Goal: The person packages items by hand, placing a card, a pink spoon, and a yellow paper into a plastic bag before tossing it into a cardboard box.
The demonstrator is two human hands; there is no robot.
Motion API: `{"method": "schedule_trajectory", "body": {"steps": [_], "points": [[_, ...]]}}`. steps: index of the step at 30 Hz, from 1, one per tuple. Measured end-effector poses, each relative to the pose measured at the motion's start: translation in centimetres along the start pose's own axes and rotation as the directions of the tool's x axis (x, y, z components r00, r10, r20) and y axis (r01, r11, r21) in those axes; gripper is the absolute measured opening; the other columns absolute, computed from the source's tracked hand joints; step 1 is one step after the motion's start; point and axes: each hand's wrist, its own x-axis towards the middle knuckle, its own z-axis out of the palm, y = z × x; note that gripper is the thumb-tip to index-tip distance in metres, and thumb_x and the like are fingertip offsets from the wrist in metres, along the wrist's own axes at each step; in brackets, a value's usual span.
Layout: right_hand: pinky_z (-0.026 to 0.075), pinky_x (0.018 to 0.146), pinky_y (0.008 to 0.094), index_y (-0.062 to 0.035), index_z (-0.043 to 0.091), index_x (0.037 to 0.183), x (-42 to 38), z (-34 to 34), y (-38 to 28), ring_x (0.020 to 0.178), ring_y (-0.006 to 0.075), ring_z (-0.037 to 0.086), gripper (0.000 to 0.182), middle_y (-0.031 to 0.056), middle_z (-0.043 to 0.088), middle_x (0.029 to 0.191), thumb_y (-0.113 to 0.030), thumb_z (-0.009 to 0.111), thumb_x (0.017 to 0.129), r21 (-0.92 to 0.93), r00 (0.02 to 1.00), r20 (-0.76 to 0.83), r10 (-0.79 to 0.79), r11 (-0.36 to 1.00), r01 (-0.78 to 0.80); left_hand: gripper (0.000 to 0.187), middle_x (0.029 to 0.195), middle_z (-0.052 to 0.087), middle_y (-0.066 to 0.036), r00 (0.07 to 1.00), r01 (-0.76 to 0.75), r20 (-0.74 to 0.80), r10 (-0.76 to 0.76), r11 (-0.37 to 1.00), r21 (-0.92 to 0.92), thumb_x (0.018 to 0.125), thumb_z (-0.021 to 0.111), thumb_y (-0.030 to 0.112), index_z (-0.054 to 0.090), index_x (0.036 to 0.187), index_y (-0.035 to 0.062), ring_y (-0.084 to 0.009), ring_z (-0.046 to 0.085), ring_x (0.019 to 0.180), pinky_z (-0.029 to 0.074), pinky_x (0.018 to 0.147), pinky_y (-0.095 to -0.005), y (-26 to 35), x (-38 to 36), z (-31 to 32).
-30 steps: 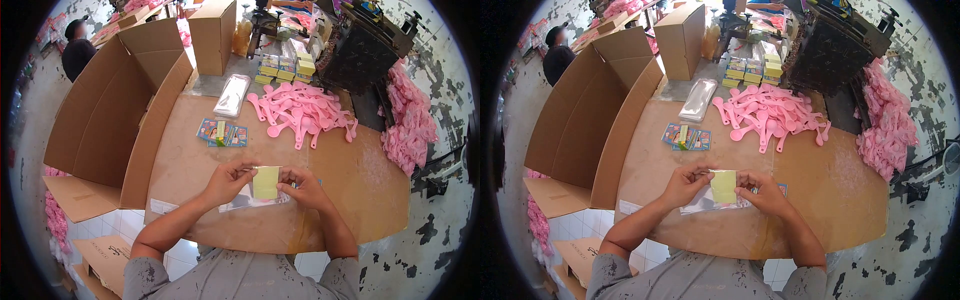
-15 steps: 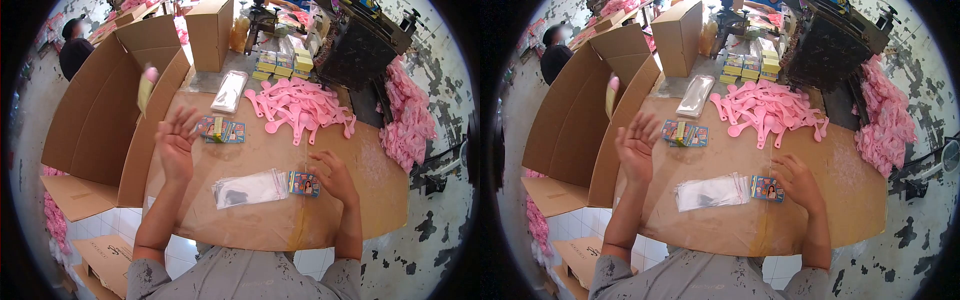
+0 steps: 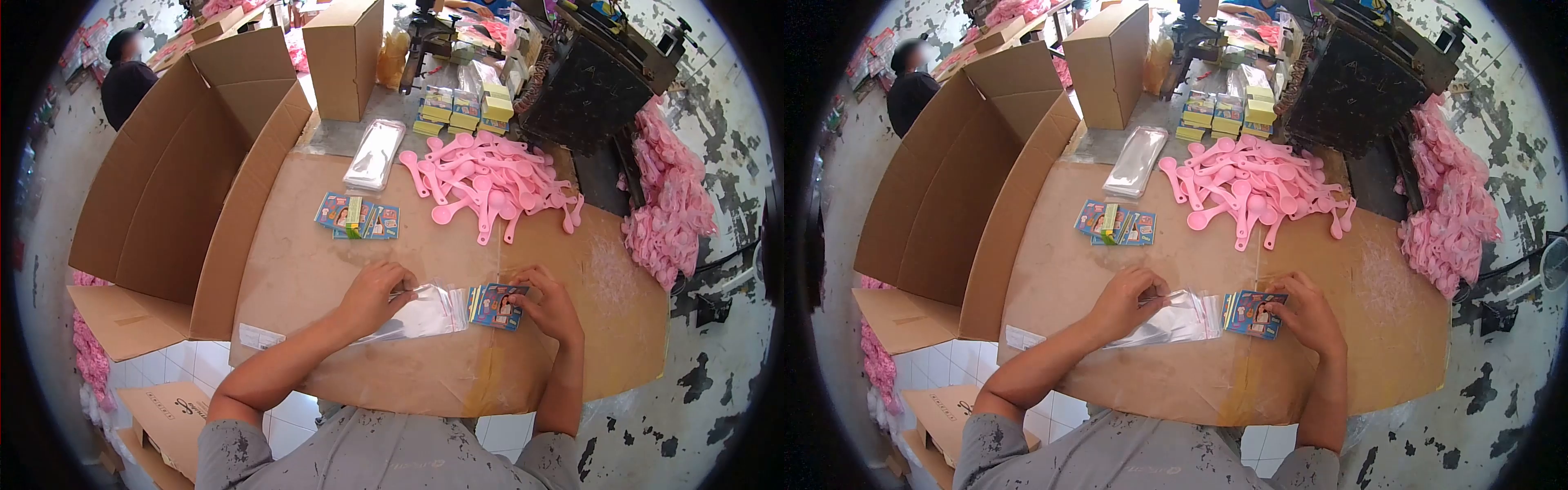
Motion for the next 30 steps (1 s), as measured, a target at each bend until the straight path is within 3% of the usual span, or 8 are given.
{"method": "schedule_trajectory", "body": {"steps": [3, 6, 9, 15, 18, 21, 27, 30], "points": [[0.053, 0.086, 0.0350, -0.0019, 0.073, 0.111, -0.2, -0.7, -0.8, 0.090, 0.0205, 0.069, 0.023, 0.0090, 0.074, 0.097, -0.004, 0.079, 0.089, 0.036, 0.990, 0.080, 0.115, 0.992, -0.119, 0.020, 0.093, 0.067, -0.010, 0.996, -0.063, -0.069, 0.062, 0.998, -0.008, 0.084, 0.080, 0.005, 0.074, 0.103, 0.0040, -0.0292, 0.064, 0.088, 0.051, 0.081, -0.0398, 0.5, 0.0, 0.1], [0.055, 0.083, 0.0334, -0.0018, 0.073, 0.114, -0.5, 0.8, -2.6, 0.088, 0.0157, 0.071, 0.024, 0.0090, 0.075, 0.096, -0.004, 0.078, 0.091, 0.242, 0.993, 0.102, 0.065, 0.966, -0.088, 0.025, 0.096, 0.068, -0.010, 0.980, -0.182, -0.066, 0.188, 0.978, 0.098, 0.086, 0.078, 0.004, 0.072, 0.110, 0.0029, -0.0301, 0.065, 0.090, 0.052, 0.082, -0.0409, -0.3, -0.2, 0.5], [0.057, 0.079, 0.0312, -0.0009, 0.072, 0.117, -0.2, 2.5, -4.0, 0.087, 0.0147, 0.072, 0.026, 0.0091, 0.076, 0.098, -0.003, 0.077, 0.091, 0.267, 0.982, 0.179, -0.064, 0.964, 0.014, 0.029, 0.097, 0.068, -0.011, 0.974, -0.221, -0.029, 0.225, 0.970, 0.106, 0.088, 0.076, 0.004, 0.069, 0.115, 0.0021, -0.0308, 0.065, 0.094, 0.052, 0.085, -0.0419, -0.4, -0.3, 0.8], [0.057, 0.075, 0.0305, 0.0013, 0.071, 0.111, -0.4, 1.0, -1.5, 0.082, 0.0153, 0.073, 0.019, 0.0093, 0.075, 0.097, -0.001, 0.073, 0.092, 0.267, 0.988, 0.057, 0.146, 0.951, -0.156, 0.029, 0.102, 0.066, -0.013, 0.973, -0.217, -0.053, 0.223, 0.971, 0.098, 0.090, 0.074, 0.003, 0.067, 0.118, 0.0016, -0.0316, 0.064, 0.098, 0.052, 0.086, -0.0426, 0.3, -0.3, 1.1], [0.056, 0.075, 0.0320, 0.0010, 0.071, 0.105, -0.1, -0.5, -0.9, 0.082, 0.0179, 0.071, 0.015, 0.0098, 0.073, 0.094, -0.001, 0.073, 0.091, 0.058, 0.982, 0.086, 0.166, 0.983, -0.171, 0.031, 0.102, 0.065, -0.014, 0.989, -0.129, -0.071, 0.128, 0.992, -0.006, 0.091, 0.074, 0.004, 0.066, 0.121, 0.0018, -0.0322, 0.065, 0.095, 0.053, 0.087, -0.0422, 1.6, -0.4, 0.5], [0.054, 0.080, 0.0353, 0.0007, 0.071, 0.100, 0.4, 0.7, 0.3, 0.084, 0.0238, 0.069, 0.012, 0.0108, 0.070, 0.091, -0.002, 0.074, 0.088, -0.185, 0.974, -0.102, -0.203, 0.966, 0.182, 0.029, 0.100, 0.067, -0.013, 0.998, -0.063, -0.029, 0.060, 0.990, -0.126, 0.092, 0.074, 0.006, 0.068, 0.119, 0.0018, -0.0322, 0.066, 0.092, 0.053, 0.087, -0.0413, 1.5, -0.5, 0.3], [0.050, 0.089, 0.0418, -0.0013, 0.070, 0.096, -0.2, 0.1, -2.2, 0.097, 0.0299, 0.064, 0.014, 0.0109, 0.069, 0.095, -0.003, 0.075, 0.083, 0.112, 0.992, 0.076, 0.098, 0.988, -0.107, 0.018, 0.098, 0.072, -0.011, 0.973, -0.227, -0.016, 0.230, 0.967, 0.116, 0.092, 0.075, 0.007, 0.070, 0.109, 0.0023, -0.0292, 0.068, 0.094, 0.054, 0.088, -0.0421, 0.2, -0.5, 0.8], [0.050, 0.087, 0.0419, -0.0018, 0.071, 0.099, 0.0, 0.3, -1.5, 0.096, 0.0301, 0.064, 0.016, 0.0108, 0.069, 0.095, -0.003, 0.075, 0.084, -0.122, 0.996, 0.021, 0.089, 0.989, -0.086, 0.015, 0.100, 0.072, -0.011, 0.969, -0.237, -0.048, 0.243, 0.966, 0.104, 0.089, 0.076, 0.005, 0.069, 0.103, 0.0036, -0.0283, 0.068, 0.095, 0.054, 0.087, -0.0422, 0.5, -0.4, 1.0]]}}
